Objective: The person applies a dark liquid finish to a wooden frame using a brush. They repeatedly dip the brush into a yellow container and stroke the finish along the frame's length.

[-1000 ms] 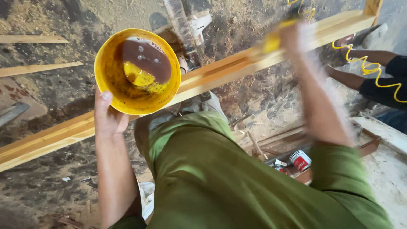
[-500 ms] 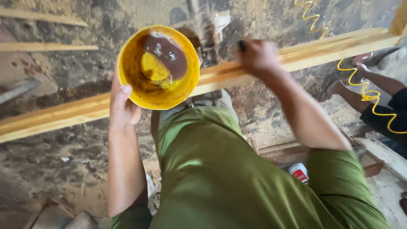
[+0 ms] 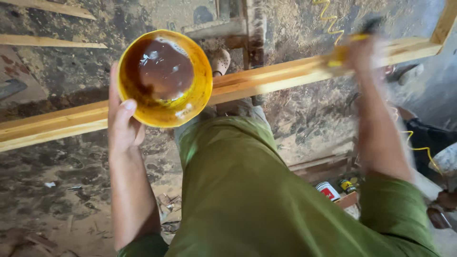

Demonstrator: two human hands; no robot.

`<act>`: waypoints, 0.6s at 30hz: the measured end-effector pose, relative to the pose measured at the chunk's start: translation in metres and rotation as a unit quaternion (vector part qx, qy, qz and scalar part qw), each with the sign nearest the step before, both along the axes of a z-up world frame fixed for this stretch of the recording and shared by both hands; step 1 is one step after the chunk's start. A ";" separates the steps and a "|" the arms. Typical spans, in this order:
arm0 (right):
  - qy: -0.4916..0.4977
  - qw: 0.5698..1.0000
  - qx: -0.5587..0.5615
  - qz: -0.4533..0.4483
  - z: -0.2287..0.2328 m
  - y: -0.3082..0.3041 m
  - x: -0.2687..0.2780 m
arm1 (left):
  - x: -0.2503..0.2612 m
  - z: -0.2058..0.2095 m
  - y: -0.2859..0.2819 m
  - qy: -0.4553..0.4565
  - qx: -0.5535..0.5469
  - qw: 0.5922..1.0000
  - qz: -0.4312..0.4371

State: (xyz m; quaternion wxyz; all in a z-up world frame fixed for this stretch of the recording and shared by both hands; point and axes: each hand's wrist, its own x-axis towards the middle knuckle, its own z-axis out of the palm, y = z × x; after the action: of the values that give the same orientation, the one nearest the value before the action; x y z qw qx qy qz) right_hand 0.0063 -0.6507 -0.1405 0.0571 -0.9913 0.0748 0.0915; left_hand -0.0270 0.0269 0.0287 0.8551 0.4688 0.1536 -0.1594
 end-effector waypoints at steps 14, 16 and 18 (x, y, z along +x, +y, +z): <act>0.150 0.937 0.310 0.058 0.033 0.475 -0.006 | -0.020 -0.004 0.076 0.014 -0.056 0.995 0.076; 0.069 0.772 0.628 0.070 0.036 0.527 -0.001 | -0.023 0.005 0.094 0.017 -0.009 0.995 0.101; 0.179 0.864 0.468 -0.056 0.032 0.535 0.000 | -0.029 0.007 0.107 -0.012 -0.016 0.997 0.078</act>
State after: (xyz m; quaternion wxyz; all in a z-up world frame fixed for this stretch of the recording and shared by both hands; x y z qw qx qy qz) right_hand 0.0065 -0.1160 -0.1082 0.5053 -0.8088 0.0872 0.2878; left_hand -0.0556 0.1342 0.0358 0.8740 0.4438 0.1770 -0.0891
